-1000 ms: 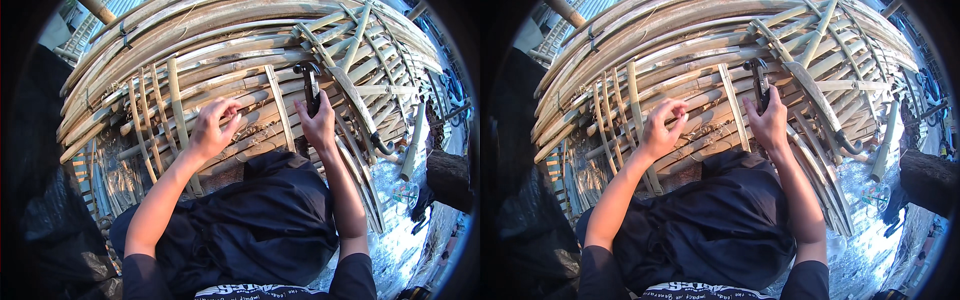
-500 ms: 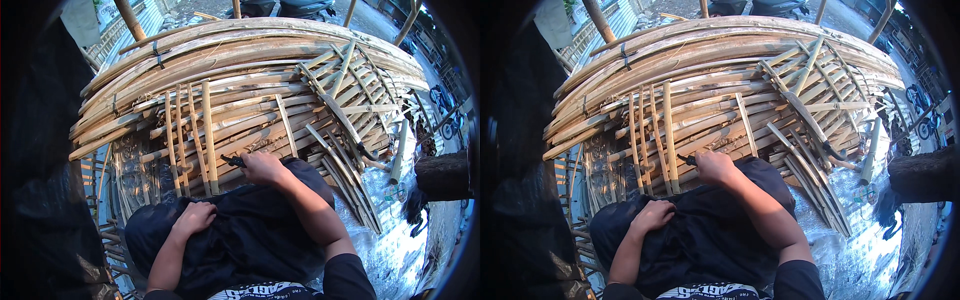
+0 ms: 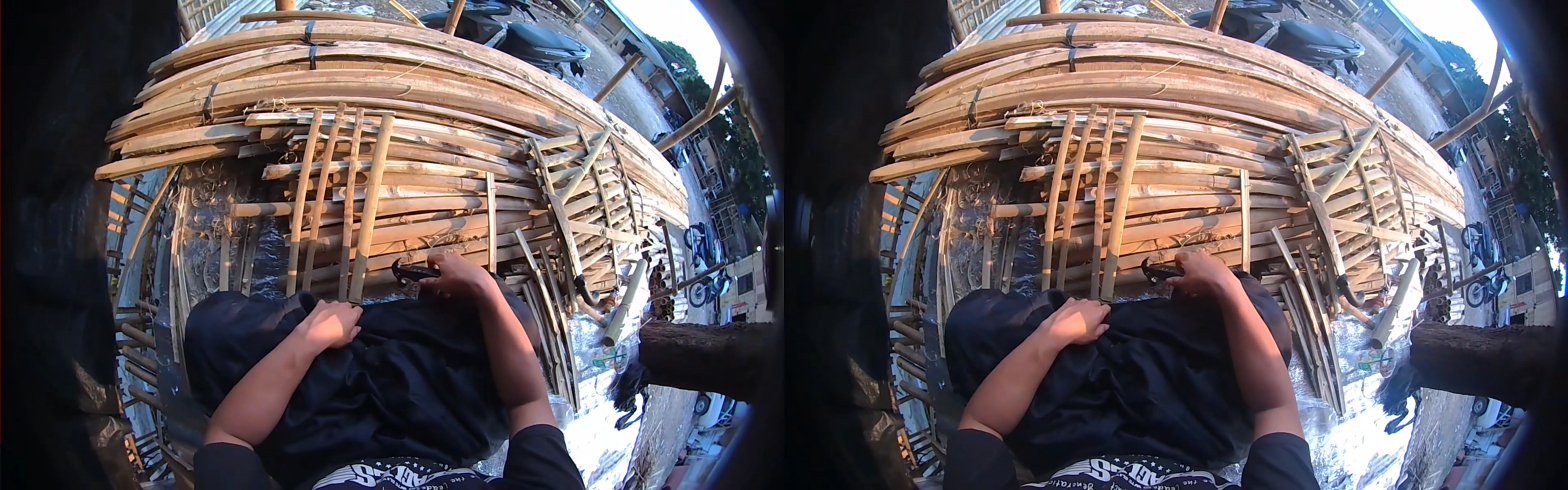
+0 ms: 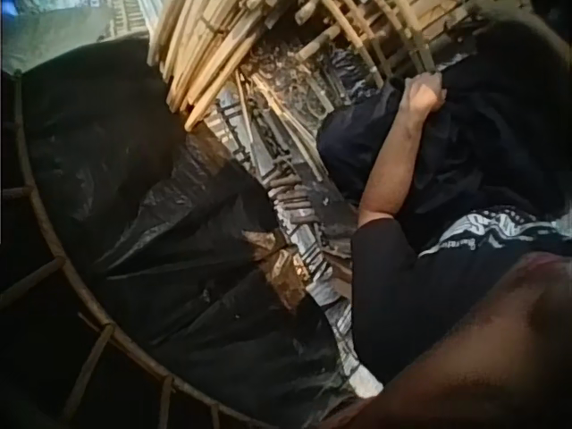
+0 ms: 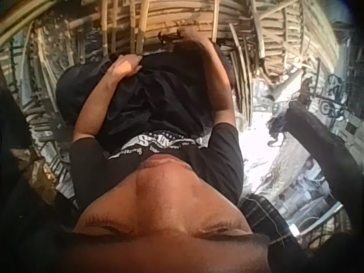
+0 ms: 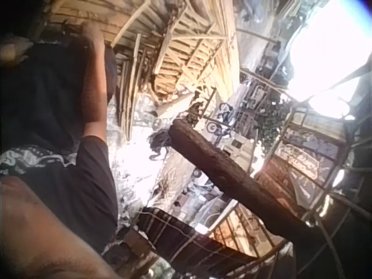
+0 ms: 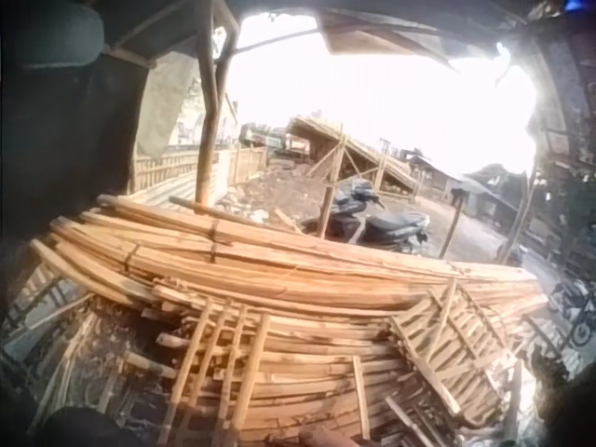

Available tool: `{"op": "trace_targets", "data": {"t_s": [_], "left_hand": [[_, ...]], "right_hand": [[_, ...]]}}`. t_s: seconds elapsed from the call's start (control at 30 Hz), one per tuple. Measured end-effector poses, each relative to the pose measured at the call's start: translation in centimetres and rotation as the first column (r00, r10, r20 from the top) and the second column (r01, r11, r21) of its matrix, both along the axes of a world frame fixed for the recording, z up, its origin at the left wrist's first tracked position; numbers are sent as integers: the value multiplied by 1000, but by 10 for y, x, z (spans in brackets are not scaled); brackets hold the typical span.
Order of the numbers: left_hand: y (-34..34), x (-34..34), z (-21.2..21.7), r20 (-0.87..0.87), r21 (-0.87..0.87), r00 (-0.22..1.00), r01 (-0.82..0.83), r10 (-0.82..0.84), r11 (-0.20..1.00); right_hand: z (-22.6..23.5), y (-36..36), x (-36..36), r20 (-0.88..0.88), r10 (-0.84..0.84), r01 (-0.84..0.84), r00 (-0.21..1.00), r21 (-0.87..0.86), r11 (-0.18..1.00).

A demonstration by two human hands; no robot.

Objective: The person constructs a lattice structure from bamboo slats by weaving thin strips through wider slats and securing them with a tool.

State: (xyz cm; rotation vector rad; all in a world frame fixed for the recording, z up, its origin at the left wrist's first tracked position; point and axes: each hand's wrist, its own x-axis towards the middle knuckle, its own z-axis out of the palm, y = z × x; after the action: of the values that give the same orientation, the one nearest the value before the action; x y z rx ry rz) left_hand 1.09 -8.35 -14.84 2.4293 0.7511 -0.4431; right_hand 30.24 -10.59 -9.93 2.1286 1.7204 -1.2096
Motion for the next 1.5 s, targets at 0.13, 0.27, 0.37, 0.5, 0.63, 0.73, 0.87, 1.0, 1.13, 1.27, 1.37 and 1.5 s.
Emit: {"op": "trace_targets", "data": {"t_s": [0.13, 0.27, 0.37, 0.5, 0.63, 0.73, 0.87, 1.0, 1.13, 1.27, 1.37, 1.5], "left_hand": [[-1, 0, 1, -9, 22, 1000, -3, 3, 1000], [-1, 3, 1, -11, 11, 1000, -6, 6, 1000], [-1, 5, 2, 5, 16, 1000, 0, 0, 1000], [-2, 0, 1, -8, 20, 1000, 1, -1, 1000], [-1, -1, 2, -24, 22, 1000, -8, 8, 1000], [-3, 2, 4, -50, 10, 999, -7, 8, 1000], [1, 0, 5, -70, -27, 997, -23, 21, 999], [2, 8, 10, -60, -13, 998, 6, -7, 1000], [1, -1, 12, -89, -5, 996, -9, 9, 1000], [-1, 8, 15, -146, 18, 989, 8, -5, 1000], [-2, 7, 11, -92, 28, 995, 42, -39, 999], [-2, 12, 7, -87, 13, 995, 50, -49, 999]], "right_hand": [[-30, 3, 12, 66, 192, -192, 979, -4, 981], [-66, 15, 10, 73, 264, -244, 962, -209, 947], [-81, 13, 14, 253, 272, -307, 929, 110, 945], [-56, 11, 6, 290, 75, -160, 954, 283, 946], [-7, 12, 36, 105, -395, 275, 913, 558, 783], [-1, -2, 96, 289, -648, 305, 704, 702, 644], [-38, -3, 126, 177, -575, 579, 799, 37, 815], [-63, -4, 161, 225, -566, 563, 793, 82, 822], [-11, 2, 154, -30, -690, 650, 723, 371, 664], [45, 3, 203, -193, -757, 582, 625, 761, 286], [129, 2, 216, -491, -623, 609, 610, 793, -28], [223, -13, 222, -666, -276, 585, 693, 743, -325]]}}
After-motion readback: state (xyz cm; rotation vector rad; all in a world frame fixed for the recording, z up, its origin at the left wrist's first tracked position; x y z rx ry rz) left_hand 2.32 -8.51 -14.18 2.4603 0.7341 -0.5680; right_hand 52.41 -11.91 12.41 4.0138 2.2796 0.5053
